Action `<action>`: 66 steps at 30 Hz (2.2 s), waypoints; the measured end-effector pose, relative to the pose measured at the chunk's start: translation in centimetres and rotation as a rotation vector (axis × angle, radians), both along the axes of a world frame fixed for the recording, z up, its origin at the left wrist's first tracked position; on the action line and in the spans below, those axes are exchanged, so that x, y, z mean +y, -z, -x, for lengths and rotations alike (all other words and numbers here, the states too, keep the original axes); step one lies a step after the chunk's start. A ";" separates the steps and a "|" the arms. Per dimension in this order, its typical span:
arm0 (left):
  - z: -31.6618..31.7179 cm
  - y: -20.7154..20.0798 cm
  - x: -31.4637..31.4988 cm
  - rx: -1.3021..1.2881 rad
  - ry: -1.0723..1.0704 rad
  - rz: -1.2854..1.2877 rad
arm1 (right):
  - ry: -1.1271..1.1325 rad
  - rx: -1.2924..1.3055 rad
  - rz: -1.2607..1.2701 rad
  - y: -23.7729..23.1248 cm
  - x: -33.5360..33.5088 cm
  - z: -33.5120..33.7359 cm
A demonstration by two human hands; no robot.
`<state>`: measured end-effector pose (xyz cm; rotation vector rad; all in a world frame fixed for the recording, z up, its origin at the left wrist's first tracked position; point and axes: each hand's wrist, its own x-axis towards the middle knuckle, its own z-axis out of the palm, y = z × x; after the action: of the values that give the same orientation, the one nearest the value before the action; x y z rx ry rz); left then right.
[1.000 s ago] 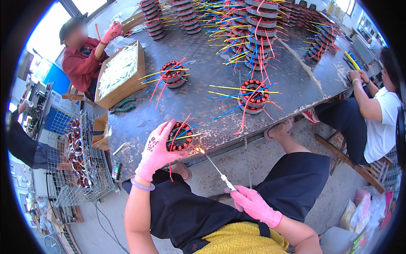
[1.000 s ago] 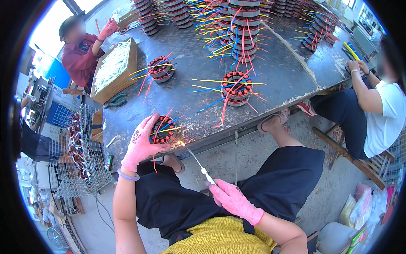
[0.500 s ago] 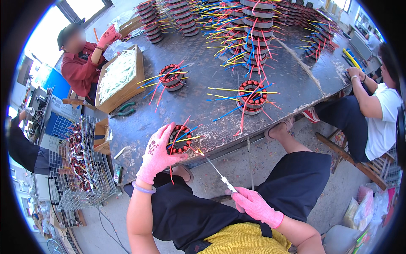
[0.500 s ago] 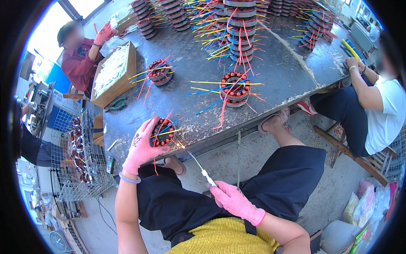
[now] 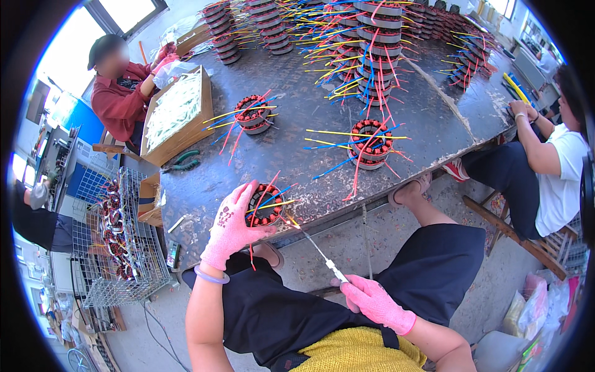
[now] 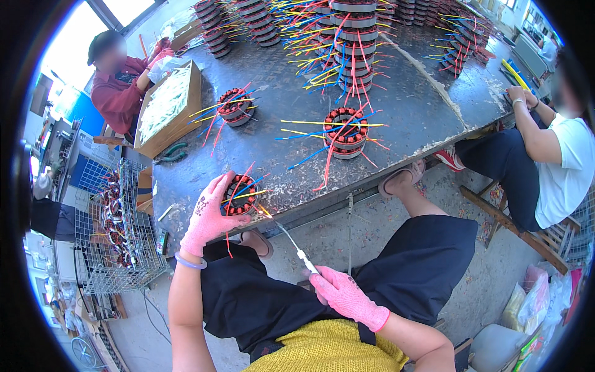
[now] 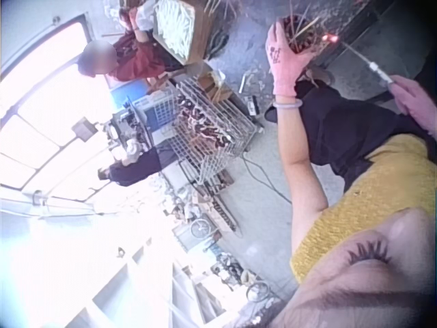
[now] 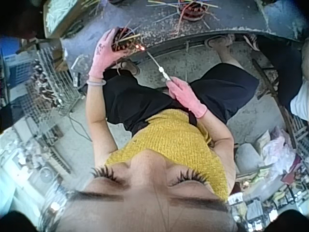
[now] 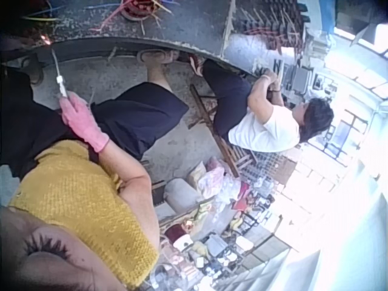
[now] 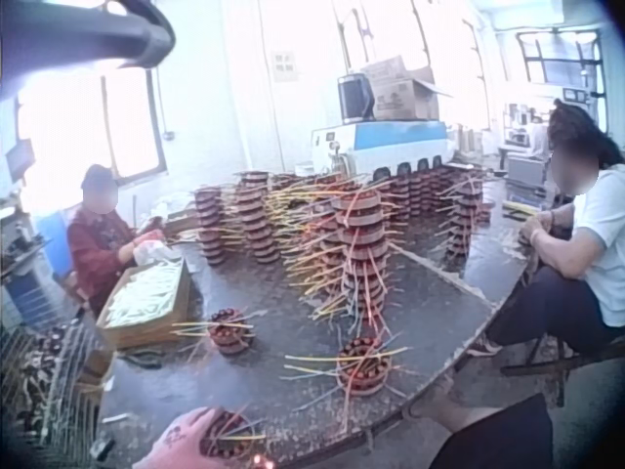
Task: The person uses a small lighter to heat wire ends on circular motor components, then trims the excess wire with cutters, handling several units individually.
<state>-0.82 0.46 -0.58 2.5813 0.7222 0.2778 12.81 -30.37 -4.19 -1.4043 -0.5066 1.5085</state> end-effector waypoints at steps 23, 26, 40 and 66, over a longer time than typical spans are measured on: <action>0.2 -0.2 -0.1 -0.032 0.125 -0.019 | 0.078 0.049 -0.001 -1.2 0.1 -0.4; -0.1 -0.1 -0.3 -0.021 0.119 -0.029 | 0.049 -0.003 -0.004 -1.2 0.2 -0.6; 0.0 -0.3 -0.2 -0.032 0.139 -0.001 | 0.049 0.039 -0.005 -1.3 0.5 -0.5; -0.1 -0.5 -0.4 -0.006 0.120 -0.019 | 0.070 0.063 0.010 -2.8 1.1 -0.7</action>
<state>-0.76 0.09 -0.07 2.6282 0.5616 0.2557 13.51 -29.24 -1.40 -1.3641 -0.4084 1.4956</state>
